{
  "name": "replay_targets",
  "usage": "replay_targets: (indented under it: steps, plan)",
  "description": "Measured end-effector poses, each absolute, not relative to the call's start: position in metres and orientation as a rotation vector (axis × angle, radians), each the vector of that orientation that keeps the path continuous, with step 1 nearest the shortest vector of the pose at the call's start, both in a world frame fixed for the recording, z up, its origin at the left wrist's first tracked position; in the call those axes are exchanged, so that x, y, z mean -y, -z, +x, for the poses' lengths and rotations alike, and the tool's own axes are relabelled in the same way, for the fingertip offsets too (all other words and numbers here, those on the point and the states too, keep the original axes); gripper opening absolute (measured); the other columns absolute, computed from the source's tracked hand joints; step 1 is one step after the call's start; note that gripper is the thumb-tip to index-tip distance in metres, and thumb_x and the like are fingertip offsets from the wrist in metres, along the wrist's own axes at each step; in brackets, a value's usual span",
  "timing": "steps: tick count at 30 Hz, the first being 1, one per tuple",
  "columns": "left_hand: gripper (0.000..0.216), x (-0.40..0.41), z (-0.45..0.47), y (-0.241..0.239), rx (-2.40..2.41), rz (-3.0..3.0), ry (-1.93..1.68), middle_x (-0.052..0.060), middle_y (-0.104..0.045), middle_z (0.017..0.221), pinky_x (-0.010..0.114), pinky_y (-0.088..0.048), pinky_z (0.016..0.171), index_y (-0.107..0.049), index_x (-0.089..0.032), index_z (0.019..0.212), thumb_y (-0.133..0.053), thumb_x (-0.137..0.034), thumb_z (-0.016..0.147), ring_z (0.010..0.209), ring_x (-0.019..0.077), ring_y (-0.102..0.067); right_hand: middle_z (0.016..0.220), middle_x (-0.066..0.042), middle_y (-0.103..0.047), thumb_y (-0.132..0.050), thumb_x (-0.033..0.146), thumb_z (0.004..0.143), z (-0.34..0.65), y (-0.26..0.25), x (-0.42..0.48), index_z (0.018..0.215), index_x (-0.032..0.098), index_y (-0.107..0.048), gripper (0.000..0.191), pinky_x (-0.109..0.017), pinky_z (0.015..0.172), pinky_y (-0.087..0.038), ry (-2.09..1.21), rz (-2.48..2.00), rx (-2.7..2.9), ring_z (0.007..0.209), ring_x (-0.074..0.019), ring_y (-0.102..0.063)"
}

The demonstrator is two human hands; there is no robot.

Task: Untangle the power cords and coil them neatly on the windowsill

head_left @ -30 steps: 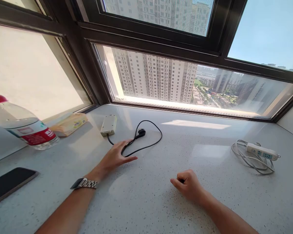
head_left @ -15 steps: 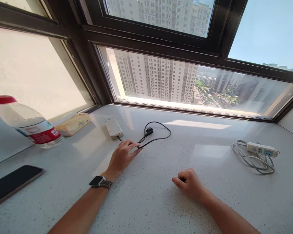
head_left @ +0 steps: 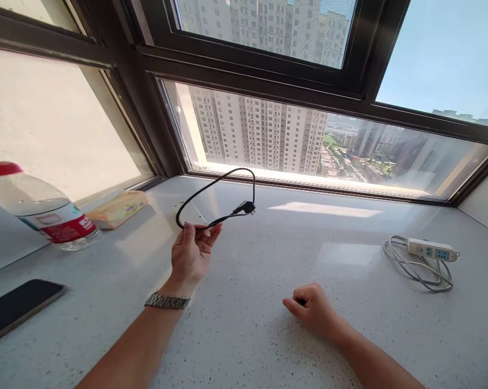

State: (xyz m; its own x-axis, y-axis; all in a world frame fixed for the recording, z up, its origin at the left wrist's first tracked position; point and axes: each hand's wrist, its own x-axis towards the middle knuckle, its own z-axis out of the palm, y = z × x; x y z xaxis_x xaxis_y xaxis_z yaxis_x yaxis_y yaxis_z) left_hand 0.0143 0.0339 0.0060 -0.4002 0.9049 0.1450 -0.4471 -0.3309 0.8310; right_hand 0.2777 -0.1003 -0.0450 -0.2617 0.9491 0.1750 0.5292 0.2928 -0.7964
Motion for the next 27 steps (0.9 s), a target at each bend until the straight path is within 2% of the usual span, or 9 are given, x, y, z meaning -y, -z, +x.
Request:
replay_targets:
  steps: [4,12,17,22,27]
  plan:
    - [0.025,-0.032,0.017,0.001,-0.920,0.678,-1.823,-0.003,-0.058,0.056,0.034,-0.053,0.092,-0.058,-0.019,0.070,-0.061,-0.041,0.081,0.085,0.0167,-0.069,0.048,0.006,-0.018,-0.052,0.035,0.081,0.277,0.045,0.100,0.052,0.020,-0.021,0.045,-0.023,0.044,-0.015,-0.795,-1.314,1.899,0.047,-0.0062,-0.015]
    - [0.030,-0.024,0.020,0.012,-1.160,0.777,-1.891,-0.003,-0.059,0.055,0.036,-0.056,0.084,-0.060,-0.016,0.072,-0.070,-0.044,0.069,0.067,0.0161,-0.067,0.049,0.006,-0.018,-0.051,0.035,0.082,0.277,0.045,0.101,0.052,0.020,-0.021,0.045,-0.023,0.044,-0.014,-0.796,-1.303,1.922,0.047,-0.0063,-0.014]
    - [0.013,-0.013,0.031,0.003,-1.252,0.761,-1.983,-0.001,-0.062,0.059,0.032,-0.058,0.078,-0.066,-0.015,0.075,-0.066,-0.027,0.076,0.062,0.0136,-0.065,0.048,0.006,-0.020,-0.050,0.037,0.083,0.277,0.045,0.102,0.053,0.021,-0.022,0.045,-0.023,0.043,-0.015,-0.834,-1.283,1.928,0.045,-0.0061,-0.014]
    - [0.010,-0.006,0.035,-0.007,-1.290,0.534,-1.613,0.004,-0.068,0.071,0.025,-0.058,0.060,-0.061,-0.013,0.076,-0.055,-0.015,0.085,0.065,0.0150,-0.068,0.048,0.005,-0.019,-0.051,0.038,0.083,0.279,0.044,0.102,0.053,0.020,-0.022,0.045,-0.024,0.044,-0.015,-0.838,-1.303,1.920,0.046,-0.0064,-0.014]
    - [0.025,-0.007,0.028,-0.009,-1.368,0.624,-1.263,0.015,-0.070,0.090,0.027,-0.057,0.049,-0.054,-0.013,0.068,-0.051,-0.025,0.090,0.066,0.0206,-0.070,0.048,0.005,-0.019,-0.051,0.037,0.083,0.278,0.044,0.102,0.053,0.020,-0.022,0.045,-0.024,0.044,-0.016,-0.834,-1.300,1.917,0.046,-0.0068,-0.015]
